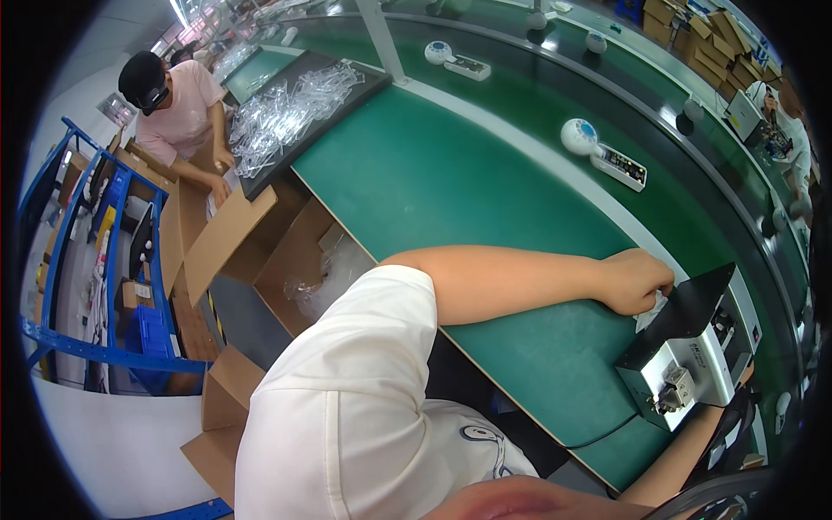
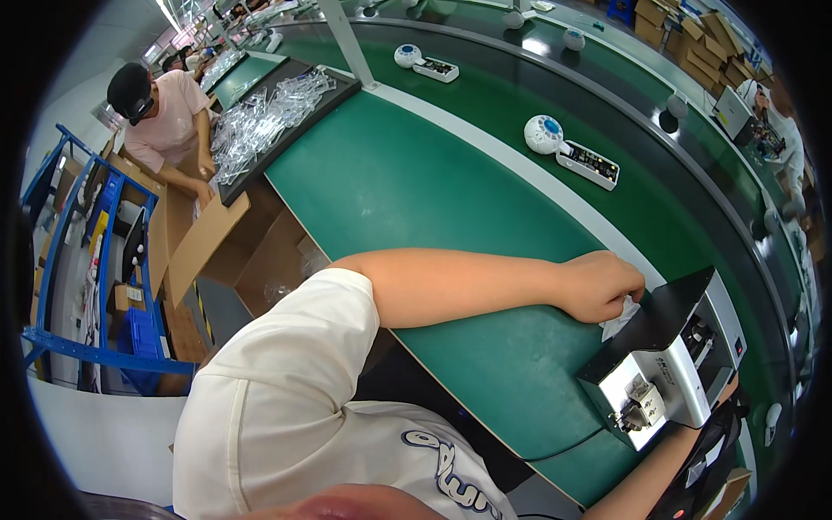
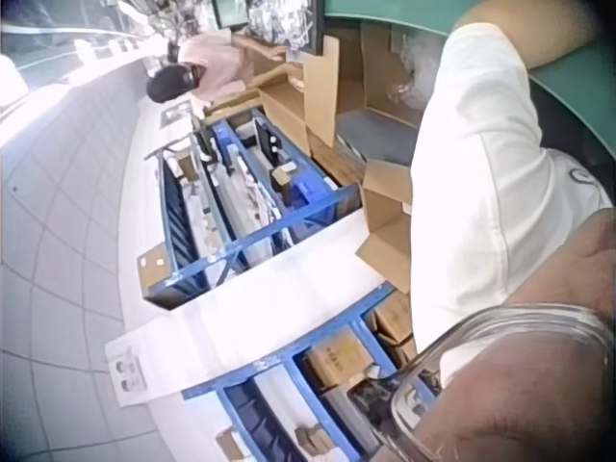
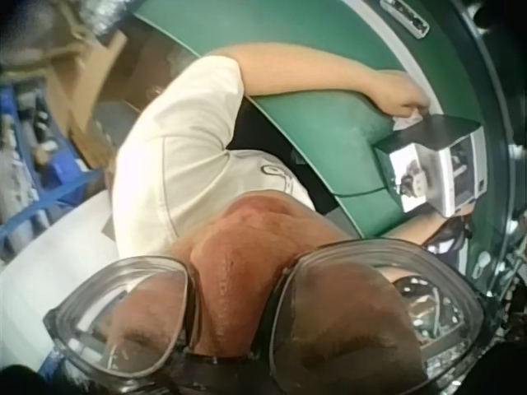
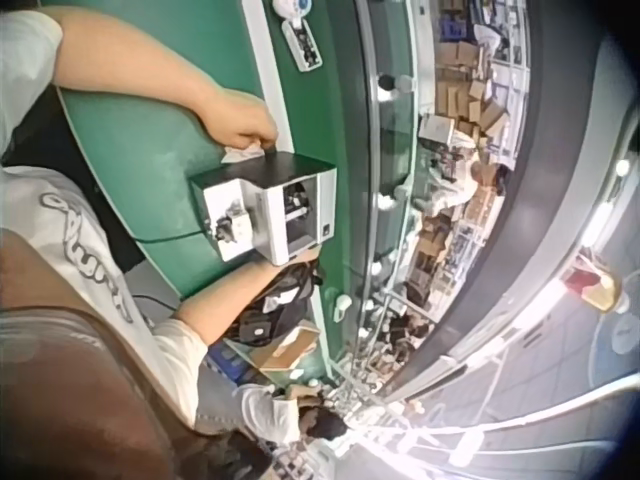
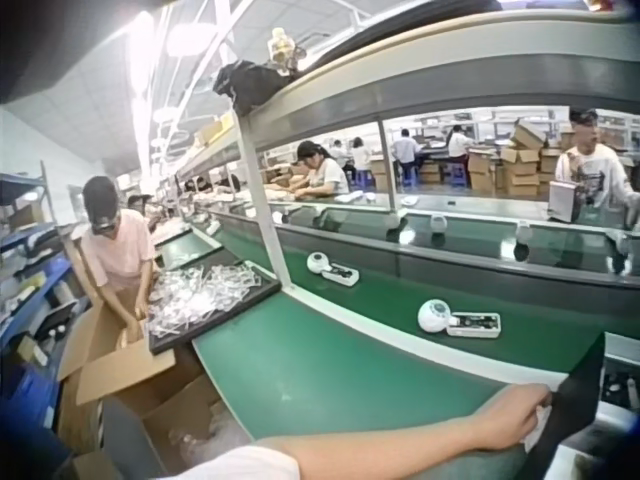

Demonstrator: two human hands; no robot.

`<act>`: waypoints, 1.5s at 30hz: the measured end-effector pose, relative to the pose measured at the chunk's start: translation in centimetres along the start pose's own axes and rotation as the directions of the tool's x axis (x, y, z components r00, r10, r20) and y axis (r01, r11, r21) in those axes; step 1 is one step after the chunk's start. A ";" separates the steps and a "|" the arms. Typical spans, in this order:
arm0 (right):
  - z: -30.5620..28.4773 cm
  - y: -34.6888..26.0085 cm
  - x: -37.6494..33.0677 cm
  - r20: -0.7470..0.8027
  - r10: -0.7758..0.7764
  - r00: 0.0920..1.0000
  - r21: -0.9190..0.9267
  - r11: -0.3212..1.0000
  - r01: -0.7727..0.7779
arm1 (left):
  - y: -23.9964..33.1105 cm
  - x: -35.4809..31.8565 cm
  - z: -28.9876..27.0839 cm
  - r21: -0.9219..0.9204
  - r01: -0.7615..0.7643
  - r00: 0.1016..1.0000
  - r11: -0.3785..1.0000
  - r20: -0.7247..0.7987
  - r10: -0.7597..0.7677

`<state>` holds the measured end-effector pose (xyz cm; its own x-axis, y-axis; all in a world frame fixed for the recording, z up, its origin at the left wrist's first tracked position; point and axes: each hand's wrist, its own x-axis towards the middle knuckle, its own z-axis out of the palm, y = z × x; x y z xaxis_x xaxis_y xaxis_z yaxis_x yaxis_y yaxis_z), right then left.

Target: Use an electric screwdriver to fasten components onto a circuit board on an assembly line.

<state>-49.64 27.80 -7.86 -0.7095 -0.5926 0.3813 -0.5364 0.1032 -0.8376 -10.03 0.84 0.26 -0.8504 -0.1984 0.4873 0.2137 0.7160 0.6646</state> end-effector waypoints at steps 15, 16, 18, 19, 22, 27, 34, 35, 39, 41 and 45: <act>-2.1 -3.8 0.6 0.015 0.177 0.984 0.579 0.801 -0.153 | 0.0 1.2 0.4 0.006 0.051 0.995 0.999 0.083 -0.051; -0.9 -7.3 0.1 -0.146 0.124 0.981 0.224 0.970 -0.089 | -0.3 0.4 0.2 0.007 0.060 0.996 0.998 0.065 -0.060; 0.8 -16.2 -2.2 -0.360 -0.174 0.917 -0.553 0.831 -0.060 | -1.2 -0.6 0.1 0.005 0.109 0.993 0.994 0.050 -0.109; 2.1 -21.2 -4.2 -0.477 -0.080 0.875 -0.200 0.980 -0.019 | -1.4 -0.3 0.2 -0.001 0.118 0.992 0.993 0.046 -0.118; 0.5 -29.7 -11.4 -0.076 0.076 0.994 0.611 0.791 -0.014 | -1.2 0.2 0.3 -0.051 0.094 0.995 0.994 0.029 -0.093; 3.5 -33.8 -23.0 0.962 -0.214 0.169 0.262 0.898 -0.353 | -1.0 0.6 0.4 -0.025 0.097 0.995 0.995 0.019 -0.096; 18.3 -21.5 -38.0 0.654 0.606 0.452 -0.359 0.775 -0.521 | -0.4 0.5 -0.1 0.063 -0.005 0.996 0.998 -0.083 0.011; 20.4 -18.8 -38.6 0.643 0.521 0.562 -0.422 0.853 -0.308 | -0.3 0.1 -0.3 0.072 -0.067 0.982 0.995 -0.173 0.078; 30.7 -16.6 -37.9 0.683 0.477 0.553 -0.669 0.712 0.212 | 0.3 -1.8 -4.1 0.194 -0.076 0.927 0.978 -0.347 0.140; 32.0 -14.0 -38.3 0.672 0.406 0.620 -0.666 0.696 0.267 | 3.7 -2.4 -7.3 0.204 0.111 0.950 0.973 -0.310 -0.043; 33.5 -1.2 -44.1 0.682 0.596 0.424 -0.721 0.643 0.257 | 13.6 -12.6 -12.3 -0.672 0.173 0.981 0.720 0.049 -0.190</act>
<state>-2.38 27.09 -36.77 -0.3082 -0.7347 -0.6043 -0.8572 0.4900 -0.1585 9.54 4.82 10.15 -0.8979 -0.2981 0.3239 0.3298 0.0318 0.9435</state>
